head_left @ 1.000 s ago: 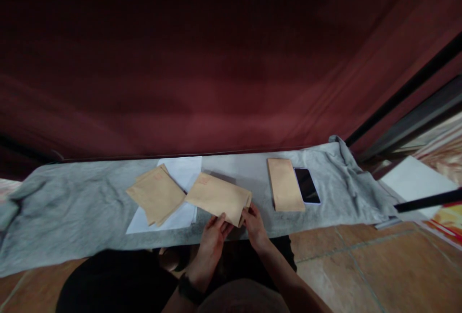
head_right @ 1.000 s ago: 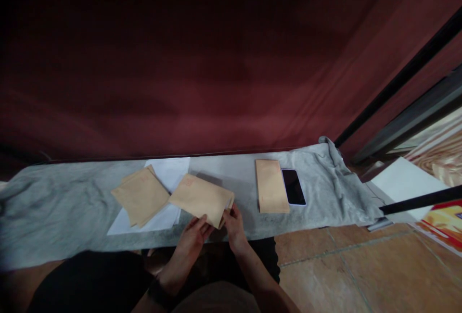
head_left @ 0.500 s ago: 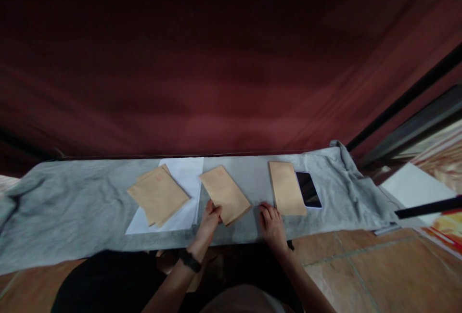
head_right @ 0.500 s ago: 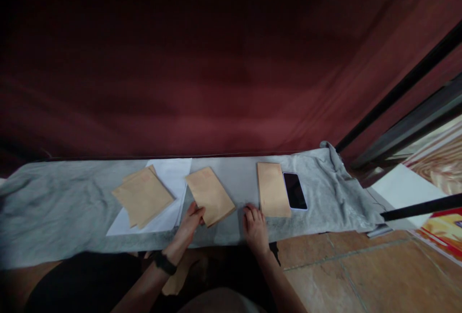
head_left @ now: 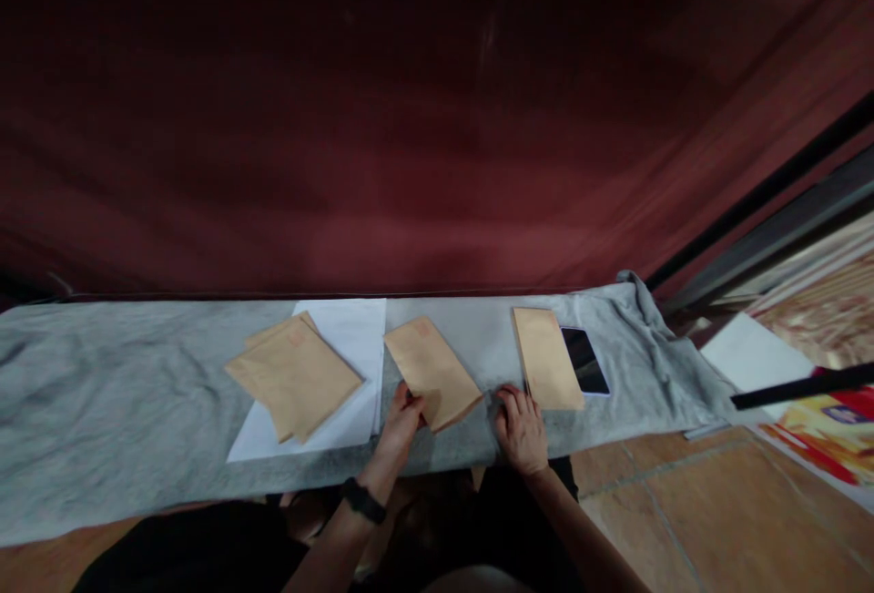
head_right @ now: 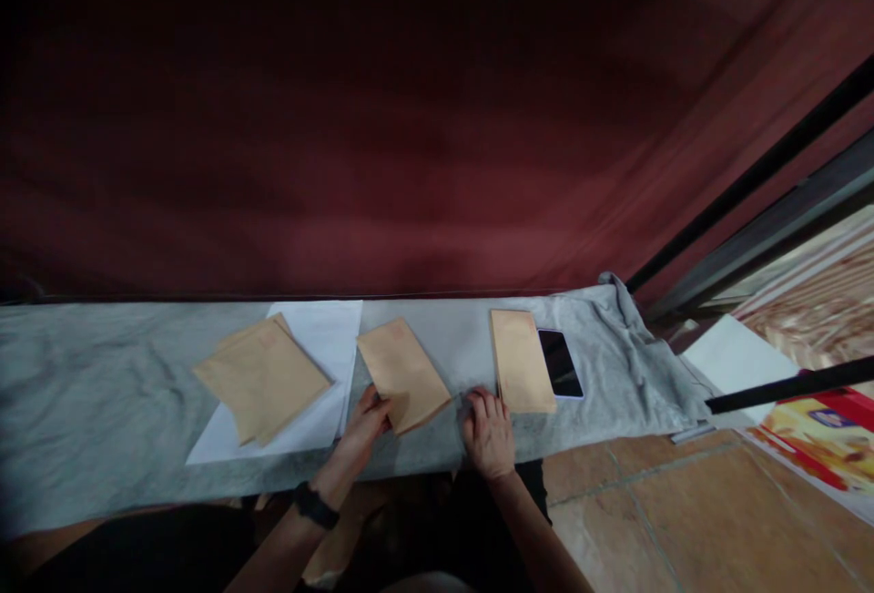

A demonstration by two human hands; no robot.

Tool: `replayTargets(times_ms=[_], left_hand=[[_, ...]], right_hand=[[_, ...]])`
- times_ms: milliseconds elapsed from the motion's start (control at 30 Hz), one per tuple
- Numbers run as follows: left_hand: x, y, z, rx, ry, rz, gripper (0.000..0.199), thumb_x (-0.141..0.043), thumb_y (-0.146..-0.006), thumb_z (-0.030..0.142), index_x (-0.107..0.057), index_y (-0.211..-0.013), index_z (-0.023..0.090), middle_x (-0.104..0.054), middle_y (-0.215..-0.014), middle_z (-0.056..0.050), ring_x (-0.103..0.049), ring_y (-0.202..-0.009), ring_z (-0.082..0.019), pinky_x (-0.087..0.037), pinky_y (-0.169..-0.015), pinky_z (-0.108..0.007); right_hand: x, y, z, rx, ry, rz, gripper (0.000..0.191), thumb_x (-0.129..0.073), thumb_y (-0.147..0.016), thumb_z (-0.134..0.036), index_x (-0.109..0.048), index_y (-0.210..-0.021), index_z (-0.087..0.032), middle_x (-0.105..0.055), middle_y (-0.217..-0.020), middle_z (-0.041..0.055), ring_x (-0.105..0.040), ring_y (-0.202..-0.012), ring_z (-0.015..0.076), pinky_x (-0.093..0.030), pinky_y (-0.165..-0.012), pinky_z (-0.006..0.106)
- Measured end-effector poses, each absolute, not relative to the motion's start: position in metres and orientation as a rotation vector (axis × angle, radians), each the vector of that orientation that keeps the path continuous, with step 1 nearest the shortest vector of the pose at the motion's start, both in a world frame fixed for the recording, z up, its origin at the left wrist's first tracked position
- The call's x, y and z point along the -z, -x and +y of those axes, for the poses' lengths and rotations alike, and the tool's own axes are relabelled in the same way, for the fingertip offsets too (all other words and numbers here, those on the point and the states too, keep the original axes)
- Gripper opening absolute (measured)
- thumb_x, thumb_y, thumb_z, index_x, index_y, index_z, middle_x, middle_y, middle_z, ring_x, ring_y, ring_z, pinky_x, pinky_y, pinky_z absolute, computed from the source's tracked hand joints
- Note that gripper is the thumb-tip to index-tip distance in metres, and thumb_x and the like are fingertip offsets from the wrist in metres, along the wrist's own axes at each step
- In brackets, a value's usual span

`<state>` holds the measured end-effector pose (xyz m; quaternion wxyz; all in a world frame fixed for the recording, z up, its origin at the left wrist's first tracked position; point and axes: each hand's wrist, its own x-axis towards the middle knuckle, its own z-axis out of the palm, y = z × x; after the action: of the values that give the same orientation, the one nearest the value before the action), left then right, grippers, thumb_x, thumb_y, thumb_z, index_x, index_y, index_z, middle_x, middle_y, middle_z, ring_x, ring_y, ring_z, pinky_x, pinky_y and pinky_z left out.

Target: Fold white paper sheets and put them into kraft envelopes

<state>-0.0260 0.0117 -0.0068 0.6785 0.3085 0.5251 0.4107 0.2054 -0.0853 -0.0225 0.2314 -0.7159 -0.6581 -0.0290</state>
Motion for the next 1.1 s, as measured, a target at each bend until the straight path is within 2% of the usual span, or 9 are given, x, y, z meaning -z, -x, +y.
replayTargets(times_ms=[200,433,767,1100], left_hand=[[0.010,0.030,0.014,-0.899,-0.679,1.159,0.040,-0.074,-0.063,0.026,-0.064,-0.102,0.019,-0.073,-0.102,-0.007,-0.070,-0.096,-0.024,-0.056,-0.076,-0.031],[0.011,0.031,0.015,-0.852,-0.711,1.143,0.043,-0.070,-0.069,0.028,-0.062,-0.110,0.020,-0.074,-0.106,-0.008,-0.071,-0.097,-0.026,-0.057,-0.073,-0.031],[0.003,0.032,0.014,-0.825,-0.775,1.140,0.042,-0.066,-0.071,0.028,-0.059,-0.111,0.019,-0.073,-0.105,-0.008,-0.071,-0.094,-0.025,-0.056,-0.069,-0.029],[0.009,0.028,0.020,-0.768,-0.865,1.195,0.037,-0.062,-0.072,0.017,-0.060,-0.109,0.019,-0.073,-0.105,-0.008,-0.069,-0.096,-0.022,-0.055,-0.067,-0.027]], right_hand=[[0.026,-0.206,-0.085,0.121,1.967,-1.837,0.031,-0.042,-0.094,-0.019,-0.058,-0.120,-0.020,-0.063,-0.126,0.0108,-0.057,-0.114,0.0266,-0.040,-0.101,0.043],[0.027,-0.206,-0.084,0.147,1.978,-1.857,0.032,-0.043,-0.093,-0.020,-0.059,-0.120,-0.022,-0.064,-0.125,0.0092,-0.058,-0.111,0.0259,-0.044,-0.097,0.042],[0.034,-0.210,-0.086,0.133,1.941,-1.856,0.031,-0.043,-0.096,-0.022,-0.057,-0.124,-0.024,-0.064,-0.127,0.0083,-0.059,-0.116,0.0256,-0.045,-0.099,0.043],[0.045,-0.214,-0.087,0.156,1.878,-1.870,0.033,-0.039,-0.099,-0.020,-0.054,-0.128,-0.023,-0.064,-0.129,0.0101,-0.059,-0.119,0.0268,-0.046,-0.100,0.044]])
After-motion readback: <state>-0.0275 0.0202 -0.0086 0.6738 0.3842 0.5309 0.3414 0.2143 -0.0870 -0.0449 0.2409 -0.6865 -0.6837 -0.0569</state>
